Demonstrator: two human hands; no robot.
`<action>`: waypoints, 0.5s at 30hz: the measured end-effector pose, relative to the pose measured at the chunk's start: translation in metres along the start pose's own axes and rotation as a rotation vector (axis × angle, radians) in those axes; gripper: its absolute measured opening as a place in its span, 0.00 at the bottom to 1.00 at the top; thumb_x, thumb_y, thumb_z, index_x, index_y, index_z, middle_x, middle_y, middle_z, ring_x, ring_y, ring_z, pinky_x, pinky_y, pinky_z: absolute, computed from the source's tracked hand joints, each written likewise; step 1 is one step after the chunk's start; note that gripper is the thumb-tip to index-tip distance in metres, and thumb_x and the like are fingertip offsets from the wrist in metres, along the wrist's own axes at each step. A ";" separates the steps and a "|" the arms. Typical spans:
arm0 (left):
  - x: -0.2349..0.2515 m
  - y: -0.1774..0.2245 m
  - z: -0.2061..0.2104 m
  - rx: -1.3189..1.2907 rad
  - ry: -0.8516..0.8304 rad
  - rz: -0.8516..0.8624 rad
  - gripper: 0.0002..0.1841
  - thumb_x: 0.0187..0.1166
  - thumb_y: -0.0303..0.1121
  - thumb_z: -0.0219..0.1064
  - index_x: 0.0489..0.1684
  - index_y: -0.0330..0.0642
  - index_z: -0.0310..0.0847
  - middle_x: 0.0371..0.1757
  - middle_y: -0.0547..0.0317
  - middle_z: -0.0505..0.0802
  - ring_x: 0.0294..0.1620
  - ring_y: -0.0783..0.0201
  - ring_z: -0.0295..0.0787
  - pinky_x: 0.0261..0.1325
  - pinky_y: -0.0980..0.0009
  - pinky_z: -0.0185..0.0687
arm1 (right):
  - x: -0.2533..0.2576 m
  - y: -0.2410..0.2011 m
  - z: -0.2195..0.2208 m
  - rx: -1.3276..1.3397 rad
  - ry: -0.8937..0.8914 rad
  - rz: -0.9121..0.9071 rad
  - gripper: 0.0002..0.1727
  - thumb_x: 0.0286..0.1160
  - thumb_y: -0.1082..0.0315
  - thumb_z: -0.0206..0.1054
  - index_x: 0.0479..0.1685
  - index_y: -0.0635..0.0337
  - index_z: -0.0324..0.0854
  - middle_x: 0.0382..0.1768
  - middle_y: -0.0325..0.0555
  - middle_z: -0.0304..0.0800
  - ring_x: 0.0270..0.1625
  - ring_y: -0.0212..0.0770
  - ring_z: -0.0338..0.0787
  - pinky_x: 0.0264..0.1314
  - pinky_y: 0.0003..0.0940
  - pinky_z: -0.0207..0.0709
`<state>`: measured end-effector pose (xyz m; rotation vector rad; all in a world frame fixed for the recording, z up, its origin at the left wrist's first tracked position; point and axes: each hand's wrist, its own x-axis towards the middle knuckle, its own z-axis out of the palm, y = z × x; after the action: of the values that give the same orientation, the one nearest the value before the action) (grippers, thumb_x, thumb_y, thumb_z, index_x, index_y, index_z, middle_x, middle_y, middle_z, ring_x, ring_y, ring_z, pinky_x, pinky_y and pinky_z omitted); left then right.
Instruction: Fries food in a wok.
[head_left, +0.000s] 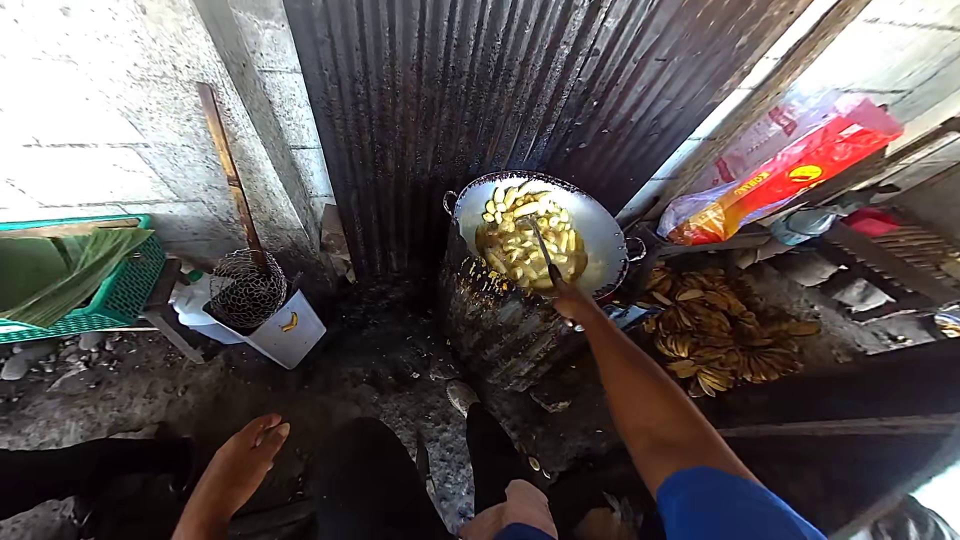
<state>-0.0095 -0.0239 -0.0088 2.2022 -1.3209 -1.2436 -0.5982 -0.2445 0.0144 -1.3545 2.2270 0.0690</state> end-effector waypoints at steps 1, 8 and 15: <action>0.001 0.000 0.000 0.004 0.001 0.005 0.23 0.90 0.44 0.60 0.77 0.39 0.75 0.61 0.38 0.90 0.53 0.44 0.93 0.57 0.44 0.87 | -0.003 0.007 -0.012 0.086 0.000 0.000 0.31 0.87 0.66 0.60 0.89 0.56 0.61 0.52 0.69 0.85 0.39 0.58 0.88 0.43 0.57 0.82; 0.005 -0.002 0.002 0.020 -0.012 0.018 0.23 0.90 0.45 0.60 0.76 0.41 0.76 0.60 0.39 0.91 0.52 0.44 0.93 0.57 0.42 0.87 | -0.117 0.027 -0.057 0.036 -0.064 -0.047 0.34 0.94 0.58 0.52 0.98 0.42 0.46 0.45 0.59 0.83 0.28 0.45 0.80 0.33 0.42 0.78; 0.003 -0.003 0.000 0.023 -0.001 -0.019 0.24 0.90 0.45 0.61 0.78 0.40 0.74 0.61 0.39 0.90 0.54 0.44 0.93 0.58 0.43 0.87 | -0.064 -0.023 -0.024 -0.514 0.047 -0.090 0.51 0.77 0.69 0.66 0.98 0.32 0.40 0.61 0.71 0.87 0.63 0.75 0.87 0.57 0.76 0.78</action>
<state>-0.0071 -0.0245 -0.0123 2.2354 -1.3244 -1.2430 -0.5655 -0.2117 0.0693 -1.7296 2.2724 0.6183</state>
